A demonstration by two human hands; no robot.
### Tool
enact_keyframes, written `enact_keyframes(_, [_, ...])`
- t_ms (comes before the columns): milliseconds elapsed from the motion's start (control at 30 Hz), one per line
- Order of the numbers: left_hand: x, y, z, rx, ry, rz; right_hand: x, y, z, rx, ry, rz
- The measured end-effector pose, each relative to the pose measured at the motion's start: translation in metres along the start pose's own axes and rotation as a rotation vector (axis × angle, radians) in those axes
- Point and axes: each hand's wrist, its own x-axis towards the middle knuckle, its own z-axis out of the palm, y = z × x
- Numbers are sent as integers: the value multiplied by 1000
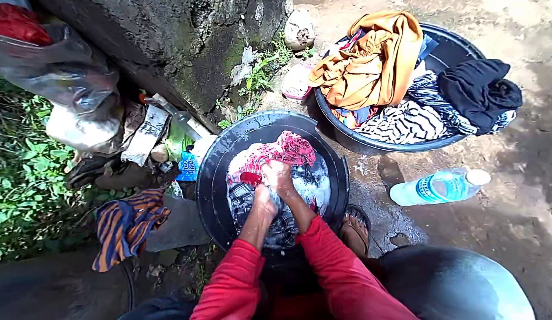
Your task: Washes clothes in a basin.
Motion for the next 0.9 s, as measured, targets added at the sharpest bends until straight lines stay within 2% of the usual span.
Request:
enact_keyframes(67, [11,-6,8,-119,39,-34,12,27,2,117,58,38])
enact_keyframes(133, [23,-4,0,-159,61,30,-4,20,19,209,133,-33])
enact_keyframes(233, [29,2,-25,-141,-101,66,-37,-5,41,128,107,-192])
enact_keyframes(267, [33,-3,-26,-157,-144,92,-33,-5,32,44,74,-136])
enact_keyframes(333, [13,4,-24,-102,-74,2,-6,13,6,-112,26,77])
enact_keyframes(400, [1,16,-43,152,13,77,20,29,-22,-249,-77,203])
enact_keyframes(467, [20,15,-86,643,153,275,28,25,-41,-331,-240,163])
enact_keyframes(533, [41,14,-120,1151,151,215,38,10,-59,-327,-413,132])
enact_keyframes(567, [46,10,-122,1281,143,169,47,10,-69,-300,-456,134])
enact_keyframes(633, [48,-4,-102,1353,137,280,55,15,-96,-213,-376,160])
enact_keyframes(733, [63,-35,-39,1318,-54,624,48,22,-135,-26,-150,216])
enact_keyframes(833, [85,-54,32,1401,-224,602,36,19,-146,167,34,179])
enact_keyframes(900, [108,-69,60,1429,-282,531,27,18,-148,175,43,152])
